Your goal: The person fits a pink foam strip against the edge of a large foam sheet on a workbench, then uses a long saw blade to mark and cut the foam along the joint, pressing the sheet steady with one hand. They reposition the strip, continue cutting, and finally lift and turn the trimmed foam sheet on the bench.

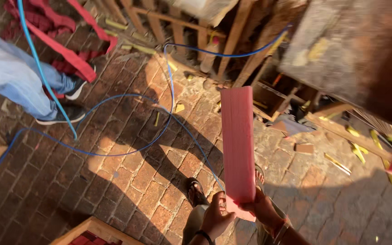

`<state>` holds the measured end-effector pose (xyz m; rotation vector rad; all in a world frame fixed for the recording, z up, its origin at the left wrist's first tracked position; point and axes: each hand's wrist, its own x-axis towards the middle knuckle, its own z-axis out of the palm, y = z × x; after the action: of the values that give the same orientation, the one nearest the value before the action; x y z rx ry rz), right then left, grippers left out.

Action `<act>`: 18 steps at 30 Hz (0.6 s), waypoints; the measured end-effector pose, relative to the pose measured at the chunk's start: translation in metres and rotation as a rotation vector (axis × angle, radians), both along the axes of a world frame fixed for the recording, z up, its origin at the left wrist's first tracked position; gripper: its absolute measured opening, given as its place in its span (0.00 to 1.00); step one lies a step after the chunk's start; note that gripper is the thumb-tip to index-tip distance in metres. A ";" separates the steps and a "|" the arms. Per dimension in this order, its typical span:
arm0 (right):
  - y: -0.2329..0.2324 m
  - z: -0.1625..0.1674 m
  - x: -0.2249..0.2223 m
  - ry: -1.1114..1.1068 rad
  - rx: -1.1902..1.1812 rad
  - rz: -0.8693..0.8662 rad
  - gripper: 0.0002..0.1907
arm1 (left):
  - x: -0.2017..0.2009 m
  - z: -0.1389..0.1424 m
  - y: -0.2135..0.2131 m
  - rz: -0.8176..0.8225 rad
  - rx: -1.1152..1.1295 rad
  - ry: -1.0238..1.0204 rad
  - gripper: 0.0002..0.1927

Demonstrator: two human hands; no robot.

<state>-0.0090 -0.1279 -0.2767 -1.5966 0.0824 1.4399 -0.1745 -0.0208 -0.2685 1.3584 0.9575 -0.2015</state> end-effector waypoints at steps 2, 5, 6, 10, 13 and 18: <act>-0.034 0.057 0.002 0.005 0.109 -0.069 0.27 | 0.013 0.036 -0.003 -0.056 -0.158 -0.115 0.35; -0.072 0.119 0.000 -0.191 0.100 -0.267 0.22 | 0.050 0.089 -0.005 -0.326 -0.095 -0.262 0.21; -0.110 0.149 -0.007 -0.241 0.051 -0.301 0.25 | 0.058 0.112 -0.017 -0.461 -0.085 -0.272 0.20; -0.160 0.198 0.023 -0.459 0.126 -0.479 0.27 | 0.158 0.175 -0.023 -0.837 0.055 -0.347 0.21; -0.205 0.220 0.044 -0.662 0.056 -0.635 0.22 | 0.236 0.209 -0.049 -1.160 0.310 -0.559 0.26; -0.240 0.222 0.079 -0.830 -0.170 -0.947 0.18 | 0.336 0.233 -0.103 -1.163 0.721 -0.692 0.33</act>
<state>0.0705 -0.3677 -0.0542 -1.7979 0.4134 0.0192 0.1619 -0.1235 -0.0356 2.3175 -0.4912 -0.2295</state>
